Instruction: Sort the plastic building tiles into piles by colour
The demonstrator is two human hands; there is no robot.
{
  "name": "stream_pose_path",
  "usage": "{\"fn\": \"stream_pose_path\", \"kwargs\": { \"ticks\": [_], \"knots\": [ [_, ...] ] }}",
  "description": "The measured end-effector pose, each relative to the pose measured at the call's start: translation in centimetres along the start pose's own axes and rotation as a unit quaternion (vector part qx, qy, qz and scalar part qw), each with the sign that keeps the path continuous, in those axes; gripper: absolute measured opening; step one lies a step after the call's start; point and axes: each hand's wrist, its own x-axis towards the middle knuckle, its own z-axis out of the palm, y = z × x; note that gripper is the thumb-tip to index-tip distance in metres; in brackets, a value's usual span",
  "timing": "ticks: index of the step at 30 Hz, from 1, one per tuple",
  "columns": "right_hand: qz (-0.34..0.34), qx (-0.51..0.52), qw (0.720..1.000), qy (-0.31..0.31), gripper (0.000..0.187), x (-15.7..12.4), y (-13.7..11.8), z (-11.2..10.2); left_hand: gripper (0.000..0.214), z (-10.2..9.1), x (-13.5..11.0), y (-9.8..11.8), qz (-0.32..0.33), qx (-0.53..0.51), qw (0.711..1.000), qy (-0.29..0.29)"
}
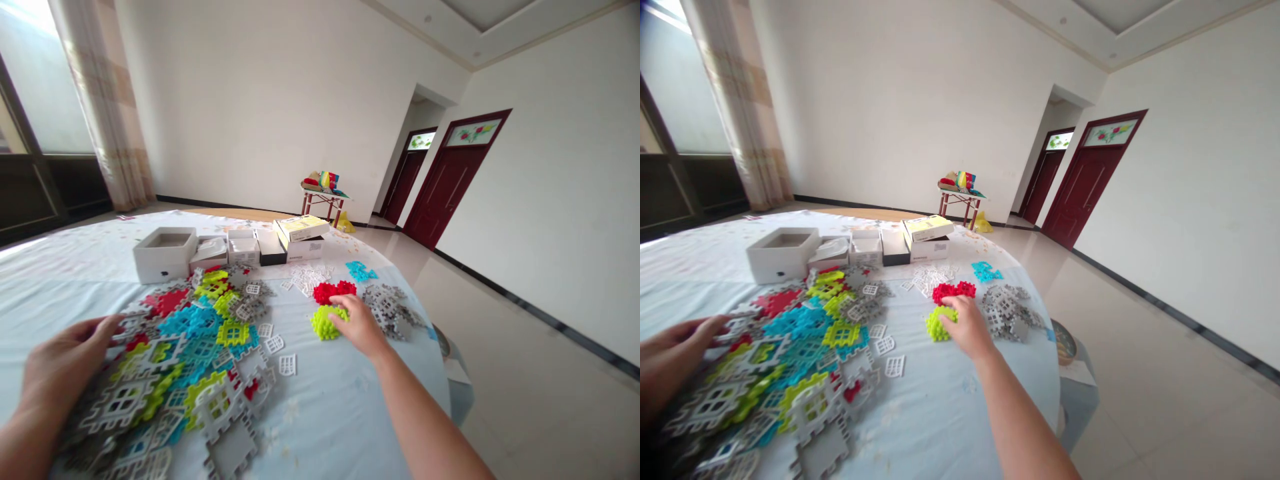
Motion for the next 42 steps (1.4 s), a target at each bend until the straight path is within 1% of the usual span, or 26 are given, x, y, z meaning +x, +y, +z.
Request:
{"fn": "stream_pose_path", "kwargs": {
  "ticks": [3,6,8,10,13,16,19,22,26,28,31,33,34,36,39,42],
  "knots": [
    [-0.065,0.036,0.989,-0.127,0.027,-0.5,-3.6,2.0,0.051,-1.2,-0.8,1.5,-0.056,-0.034,0.997,-0.051],
    [-0.115,0.040,0.971,-0.204,0.034,-0.9,-5.3,3.8,0.050,-1.8,-1.1,2.1,-0.063,-0.035,0.995,-0.065],
    [-0.130,0.026,0.963,-0.233,0.040,-1.1,-5.5,4.6,0.050,-1.9,-1.0,2.1,-0.066,-0.052,0.993,-0.077],
    [-0.125,0.005,0.959,-0.256,0.043,-1.0,-5.3,5.2,0.050,-1.8,-1.0,2.0,-0.064,-0.069,0.992,-0.081],
    [-0.089,-0.011,0.956,-0.279,0.038,-0.7,-5.1,5.6,0.049,-1.8,-1.0,1.8,-0.055,-0.080,0.992,-0.082],
    [-0.052,0.014,0.955,-0.293,0.026,0.1,-5.2,5.5,0.050,-1.9,-1.0,1.8,-0.054,-0.089,0.991,-0.088],
    [-0.029,0.072,0.958,-0.276,0.015,1.5,-5.2,5.1,0.049,-1.8,-0.8,1.6,-0.050,-0.082,0.992,-0.080],
    [-0.013,0.105,0.972,-0.212,0.016,3.4,-4.5,4.9,0.048,-1.5,-0.4,1.1,-0.032,-0.085,0.993,-0.074],
    [0.014,0.072,0.988,-0.133,0.014,6.2,-2.8,5.2,0.051,-1.2,-0.1,0.6,-0.024,-0.084,0.993,-0.077],
    [0.040,0.050,0.994,-0.085,0.013,7.3,-2.0,5.5,0.051,-1.2,-0.1,0.7,-0.019,-0.078,0.994,-0.074],
    [0.086,0.038,0.995,0.016,0.015,8.1,-1.3,5.8,0.050,-1.4,-0.3,0.9,-0.017,-0.084,0.994,-0.072],
    [0.095,0.049,0.993,0.055,0.020,8.0,-1.5,6.0,0.049,-1.6,-0.4,1.0,-0.018,-0.087,0.994,-0.071],
    [0.089,0.058,0.993,0.056,0.021,7.7,-1.7,6.1,0.048,-1.6,-0.4,1.0,-0.019,-0.086,0.994,-0.070],
    [0.062,0.072,0.995,0.028,0.020,6.8,-2.3,6.5,0.048,-1.7,-0.4,1.1,-0.016,-0.083,0.994,-0.070],
    [0.019,0.077,0.996,-0.042,0.019,5.0,-3.4,7.0,0.049,-1.8,-0.4,1.2,-0.016,-0.082,0.994,-0.074],
    [0.003,0.060,0.992,-0.110,0.019,3.2,-4.2,7.3,0.048,-1.8,-0.6,1.5,-0.027,-0.080,0.994,-0.074]
  ]
}}
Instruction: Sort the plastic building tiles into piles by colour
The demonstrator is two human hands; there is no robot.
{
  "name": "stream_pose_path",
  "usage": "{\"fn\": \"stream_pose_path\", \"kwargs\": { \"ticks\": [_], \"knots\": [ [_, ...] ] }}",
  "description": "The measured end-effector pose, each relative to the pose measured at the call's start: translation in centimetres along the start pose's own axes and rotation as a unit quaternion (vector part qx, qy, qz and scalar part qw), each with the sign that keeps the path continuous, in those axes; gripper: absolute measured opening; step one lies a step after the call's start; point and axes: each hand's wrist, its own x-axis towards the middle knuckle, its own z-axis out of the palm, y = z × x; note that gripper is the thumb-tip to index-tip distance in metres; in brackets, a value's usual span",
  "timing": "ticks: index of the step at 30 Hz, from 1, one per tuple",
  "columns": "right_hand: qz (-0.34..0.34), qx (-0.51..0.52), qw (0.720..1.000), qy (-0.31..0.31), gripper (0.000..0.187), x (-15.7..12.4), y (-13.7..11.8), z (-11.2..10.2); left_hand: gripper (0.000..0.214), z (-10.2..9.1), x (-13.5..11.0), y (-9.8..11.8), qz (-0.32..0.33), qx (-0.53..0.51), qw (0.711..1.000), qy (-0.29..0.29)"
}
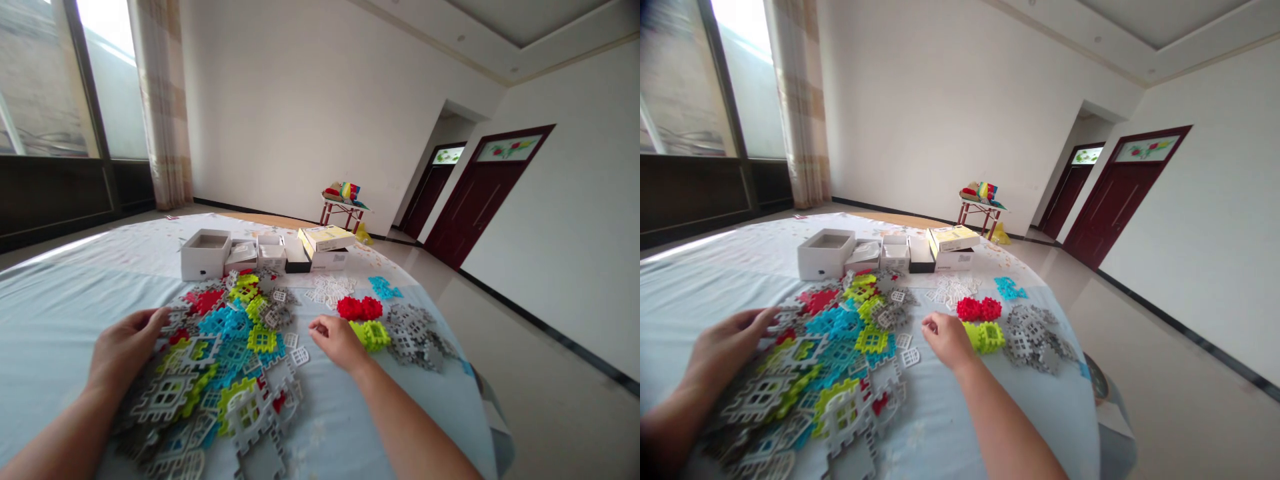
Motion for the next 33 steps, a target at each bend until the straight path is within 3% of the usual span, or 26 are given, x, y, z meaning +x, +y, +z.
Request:
{"fn": "stream_pose_path", "kwargs": {
  "ticks": [5,8,11,14,18,21,24,28,33],
  "knots": [
    [0.015,-0.021,0.997,-0.071,0.018,-2.5,-0.7,0.2,0.051,0.0,-0.2,0.1,-0.015,-0.002,1.000,-0.004],
    [0.016,-0.024,0.996,-0.085,0.018,-3.7,-0.6,0.4,0.053,0.0,-0.2,-0.1,0.005,0.054,0.999,0.007],
    [0.024,-0.017,0.996,-0.082,0.018,-4.5,0.0,0.7,0.050,0.0,-0.7,0.5,0.101,0.171,0.979,0.046],
    [0.036,0.000,0.997,-0.072,0.019,-4.7,0.7,0.9,0.039,0.7,-2.6,2.9,0.240,0.193,0.949,0.075],
    [0.029,0.001,0.998,-0.060,0.019,-4.6,1.1,1.1,0.032,2.8,-6.5,7.8,0.409,0.163,0.897,-0.028],
    [0.023,-0.006,0.998,-0.051,0.018,-4.6,1.2,1.3,0.031,5.1,-9.1,10.7,0.462,0.177,0.857,-0.147],
    [0.022,0.007,0.998,-0.056,0.018,-4.7,1.4,1.3,0.032,7.6,-10.3,12.2,0.476,0.224,0.823,-0.213],
    [0.026,0.020,0.997,-0.075,0.018,-4.7,1.5,0.7,0.029,10.5,-10.1,12.4,0.454,0.333,0.785,-0.257],
    [0.032,0.012,0.996,-0.088,0.017,-5.0,1.4,-0.1,0.025,12.0,-9.8,12.5,0.457,0.363,0.763,-0.278]
  ]
}}
